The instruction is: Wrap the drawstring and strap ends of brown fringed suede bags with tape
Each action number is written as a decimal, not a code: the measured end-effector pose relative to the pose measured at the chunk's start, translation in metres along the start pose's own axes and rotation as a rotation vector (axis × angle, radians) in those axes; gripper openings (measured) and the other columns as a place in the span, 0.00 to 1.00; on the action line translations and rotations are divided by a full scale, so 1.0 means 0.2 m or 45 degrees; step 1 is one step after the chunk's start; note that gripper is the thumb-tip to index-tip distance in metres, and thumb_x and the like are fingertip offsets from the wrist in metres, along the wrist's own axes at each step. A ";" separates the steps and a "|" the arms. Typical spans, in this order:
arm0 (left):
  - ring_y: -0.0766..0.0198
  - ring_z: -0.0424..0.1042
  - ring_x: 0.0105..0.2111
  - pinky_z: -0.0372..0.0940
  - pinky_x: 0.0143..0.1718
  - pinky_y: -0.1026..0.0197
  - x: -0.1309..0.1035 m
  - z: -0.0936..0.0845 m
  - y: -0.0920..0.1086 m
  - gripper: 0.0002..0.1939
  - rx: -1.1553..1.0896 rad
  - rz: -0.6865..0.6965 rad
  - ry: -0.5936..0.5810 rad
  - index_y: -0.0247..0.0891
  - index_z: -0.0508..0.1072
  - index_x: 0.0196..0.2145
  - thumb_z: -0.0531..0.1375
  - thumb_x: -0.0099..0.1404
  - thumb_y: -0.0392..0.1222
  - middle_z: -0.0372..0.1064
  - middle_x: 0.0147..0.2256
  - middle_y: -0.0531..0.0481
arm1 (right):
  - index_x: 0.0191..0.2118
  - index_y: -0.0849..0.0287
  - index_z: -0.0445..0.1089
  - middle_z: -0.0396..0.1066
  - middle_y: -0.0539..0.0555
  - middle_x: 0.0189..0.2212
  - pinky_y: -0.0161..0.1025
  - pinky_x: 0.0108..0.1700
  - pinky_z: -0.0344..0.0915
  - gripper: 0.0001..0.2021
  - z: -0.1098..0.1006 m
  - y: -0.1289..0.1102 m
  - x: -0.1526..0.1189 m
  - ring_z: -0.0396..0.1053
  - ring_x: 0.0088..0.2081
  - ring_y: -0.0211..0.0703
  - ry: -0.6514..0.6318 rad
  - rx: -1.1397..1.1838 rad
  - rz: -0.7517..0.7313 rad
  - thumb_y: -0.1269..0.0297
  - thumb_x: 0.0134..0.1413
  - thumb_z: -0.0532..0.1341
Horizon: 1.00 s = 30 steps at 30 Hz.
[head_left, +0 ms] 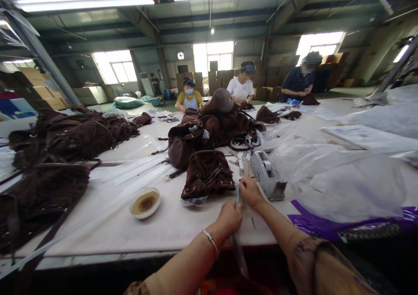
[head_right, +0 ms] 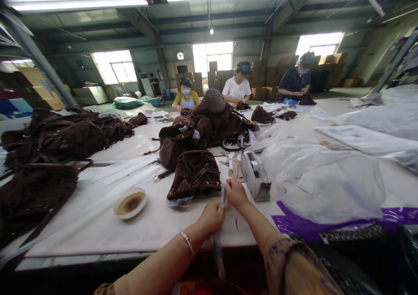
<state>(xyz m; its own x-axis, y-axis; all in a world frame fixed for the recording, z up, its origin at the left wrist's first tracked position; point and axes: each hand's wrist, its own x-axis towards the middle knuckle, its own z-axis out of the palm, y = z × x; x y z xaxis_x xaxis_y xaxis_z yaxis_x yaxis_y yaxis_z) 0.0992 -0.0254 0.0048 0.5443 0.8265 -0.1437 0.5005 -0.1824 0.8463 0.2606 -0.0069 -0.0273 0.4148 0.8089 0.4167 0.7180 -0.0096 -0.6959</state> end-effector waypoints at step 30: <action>0.60 0.70 0.27 0.59 0.28 0.63 -0.03 -0.10 -0.09 0.13 0.079 -0.013 -0.034 0.35 0.75 0.38 0.62 0.54 0.41 0.74 0.29 0.48 | 0.24 0.59 0.69 0.67 0.48 0.20 0.34 0.30 0.57 0.08 -0.10 -0.08 0.10 0.64 0.26 0.38 -0.507 -0.179 0.048 0.63 0.51 0.62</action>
<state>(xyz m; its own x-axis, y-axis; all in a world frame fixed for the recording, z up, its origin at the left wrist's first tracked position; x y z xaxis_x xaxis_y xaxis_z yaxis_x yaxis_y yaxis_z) 0.0736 -0.0157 0.0007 0.5561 0.8143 -0.1663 0.5466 -0.2076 0.8113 0.2684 -0.0028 0.0039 0.2140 0.9701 0.1148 0.7872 -0.1017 -0.6083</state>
